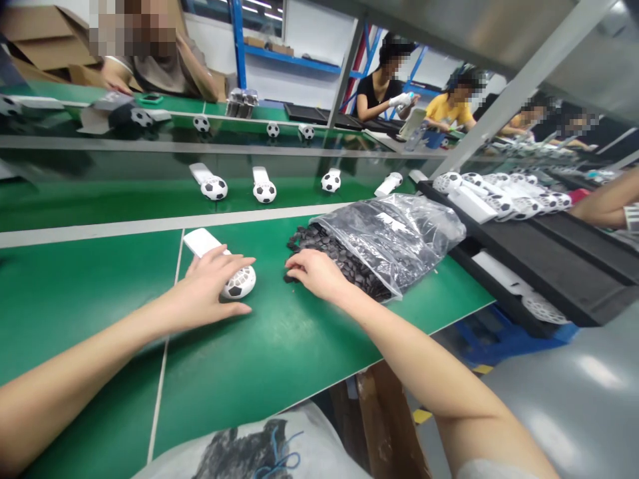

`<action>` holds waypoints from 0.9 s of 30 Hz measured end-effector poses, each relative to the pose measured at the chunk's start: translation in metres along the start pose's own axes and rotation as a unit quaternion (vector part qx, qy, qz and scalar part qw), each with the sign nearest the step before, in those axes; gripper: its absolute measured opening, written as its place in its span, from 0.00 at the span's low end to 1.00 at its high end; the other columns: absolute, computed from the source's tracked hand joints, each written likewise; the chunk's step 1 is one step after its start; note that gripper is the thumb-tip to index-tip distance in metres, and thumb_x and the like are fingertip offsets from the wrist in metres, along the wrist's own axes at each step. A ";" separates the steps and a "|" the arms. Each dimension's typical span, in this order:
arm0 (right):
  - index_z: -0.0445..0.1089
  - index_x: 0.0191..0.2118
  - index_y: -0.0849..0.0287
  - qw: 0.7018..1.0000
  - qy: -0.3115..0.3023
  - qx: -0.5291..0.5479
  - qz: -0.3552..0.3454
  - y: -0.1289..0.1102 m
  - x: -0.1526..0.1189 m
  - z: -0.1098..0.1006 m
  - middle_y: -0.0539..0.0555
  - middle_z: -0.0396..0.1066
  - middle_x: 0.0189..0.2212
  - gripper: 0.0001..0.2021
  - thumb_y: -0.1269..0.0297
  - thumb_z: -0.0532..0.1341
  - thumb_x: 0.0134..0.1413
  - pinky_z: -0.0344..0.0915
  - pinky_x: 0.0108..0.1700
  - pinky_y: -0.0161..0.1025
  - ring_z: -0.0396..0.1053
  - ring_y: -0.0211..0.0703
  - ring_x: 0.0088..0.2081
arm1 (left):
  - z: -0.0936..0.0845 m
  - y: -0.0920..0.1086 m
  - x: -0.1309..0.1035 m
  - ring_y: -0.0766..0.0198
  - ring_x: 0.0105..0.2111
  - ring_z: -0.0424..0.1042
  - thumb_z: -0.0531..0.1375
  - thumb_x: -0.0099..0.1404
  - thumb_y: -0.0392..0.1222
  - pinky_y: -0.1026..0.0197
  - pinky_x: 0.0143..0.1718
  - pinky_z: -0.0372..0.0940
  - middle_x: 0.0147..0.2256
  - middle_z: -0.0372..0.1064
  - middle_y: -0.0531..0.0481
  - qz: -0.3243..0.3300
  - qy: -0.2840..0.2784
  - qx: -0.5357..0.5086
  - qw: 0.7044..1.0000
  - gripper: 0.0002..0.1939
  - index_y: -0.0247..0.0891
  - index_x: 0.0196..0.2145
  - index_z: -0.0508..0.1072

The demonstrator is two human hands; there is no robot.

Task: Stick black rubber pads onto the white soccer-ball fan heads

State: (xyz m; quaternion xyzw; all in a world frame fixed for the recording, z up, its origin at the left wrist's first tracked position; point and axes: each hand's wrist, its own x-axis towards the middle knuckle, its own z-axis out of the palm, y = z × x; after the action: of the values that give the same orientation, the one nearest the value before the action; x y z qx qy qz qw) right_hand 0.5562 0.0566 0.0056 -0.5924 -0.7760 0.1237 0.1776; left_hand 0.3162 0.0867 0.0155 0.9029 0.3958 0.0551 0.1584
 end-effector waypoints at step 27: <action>0.69 0.33 0.60 0.975 -0.001 0.166 -0.148 -0.048 -0.012 0.013 0.51 0.69 0.31 0.04 0.69 0.57 0.52 0.61 0.40 0.33 0.65 0.35 0.35 | 0.000 -0.010 0.007 0.55 0.61 0.33 0.56 0.49 0.34 0.50 0.58 0.44 0.53 0.56 0.50 0.177 -0.064 -0.158 0.969 0.27 0.43 0.48 0.60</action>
State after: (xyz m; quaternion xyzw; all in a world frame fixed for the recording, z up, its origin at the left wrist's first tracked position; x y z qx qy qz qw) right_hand 0.5115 0.0328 0.0119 -0.4332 -0.8237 0.2239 0.2892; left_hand 0.3135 0.0985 0.0122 0.9240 0.2047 0.0865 0.3112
